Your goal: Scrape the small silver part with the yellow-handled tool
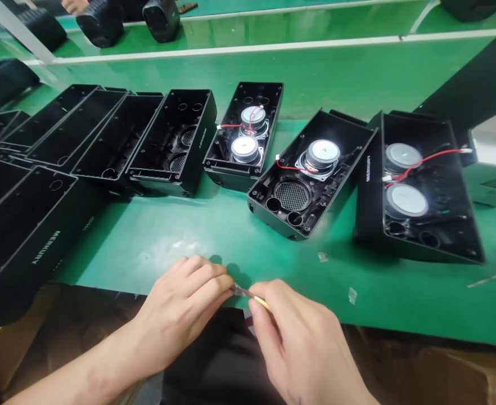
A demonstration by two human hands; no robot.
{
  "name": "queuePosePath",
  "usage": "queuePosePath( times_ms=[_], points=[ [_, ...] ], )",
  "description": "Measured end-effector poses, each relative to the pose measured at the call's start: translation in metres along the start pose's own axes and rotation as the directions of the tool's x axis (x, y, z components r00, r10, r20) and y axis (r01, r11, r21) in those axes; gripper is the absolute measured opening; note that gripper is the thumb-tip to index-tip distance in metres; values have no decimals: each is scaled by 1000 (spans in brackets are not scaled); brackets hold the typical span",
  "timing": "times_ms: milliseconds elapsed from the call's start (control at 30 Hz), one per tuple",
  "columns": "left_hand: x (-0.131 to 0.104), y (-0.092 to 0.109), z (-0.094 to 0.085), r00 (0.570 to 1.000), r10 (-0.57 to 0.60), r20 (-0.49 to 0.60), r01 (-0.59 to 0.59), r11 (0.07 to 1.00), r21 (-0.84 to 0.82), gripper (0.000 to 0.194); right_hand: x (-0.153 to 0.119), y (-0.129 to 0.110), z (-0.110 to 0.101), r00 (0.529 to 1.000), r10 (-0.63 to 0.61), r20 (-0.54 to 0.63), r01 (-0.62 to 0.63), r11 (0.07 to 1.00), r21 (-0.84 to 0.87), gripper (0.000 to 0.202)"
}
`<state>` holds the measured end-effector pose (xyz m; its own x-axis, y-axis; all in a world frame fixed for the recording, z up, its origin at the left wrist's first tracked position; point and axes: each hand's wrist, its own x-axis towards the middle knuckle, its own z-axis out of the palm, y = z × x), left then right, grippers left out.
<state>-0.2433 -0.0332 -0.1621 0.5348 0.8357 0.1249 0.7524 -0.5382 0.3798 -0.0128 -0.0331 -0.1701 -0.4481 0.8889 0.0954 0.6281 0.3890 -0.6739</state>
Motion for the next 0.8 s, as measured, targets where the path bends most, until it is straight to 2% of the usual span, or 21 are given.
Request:
queuePosePath(
  times_ms=[100, 200, 333, 433, 500, 667, 800],
  points=[
    [8, 2, 1, 999, 28, 21, -28, 999, 24, 23, -10, -1, -1, 994, 79, -74, -82, 996, -32, 12],
    [11, 11, 8, 999, -42, -18, 43, 999, 25, 13, -11, -9, 3, 981, 159, -107, -166, 985, -56, 15],
    [8, 26, 13, 980, -180, -84, 186, 980, 66, 17, -1, -21, 13, 978, 150, -145, -166, 981, -105, 14],
    [7, 32, 9, 976, -207, -72, 213, 973, 93, 29, 7, -26, 18, 981, 125, -151, -155, 968, -199, 15],
    [8, 33, 5, 979, -195, -53, 200, 972, 119, 28, 10, -27, 20, 981, 110, -162, -150, 954, -261, 15],
    [17, 28, -8, 985, -174, -19, 175, 971, 166, 19, 15, -26, 22, 978, 93, -184, -149, 936, -320, 13],
    [21, 11, -14, 987, -146, 69, 146, 989, 2, 14, 17, -25, 22, 981, 116, -156, -161, 936, -312, 13]
  ],
)
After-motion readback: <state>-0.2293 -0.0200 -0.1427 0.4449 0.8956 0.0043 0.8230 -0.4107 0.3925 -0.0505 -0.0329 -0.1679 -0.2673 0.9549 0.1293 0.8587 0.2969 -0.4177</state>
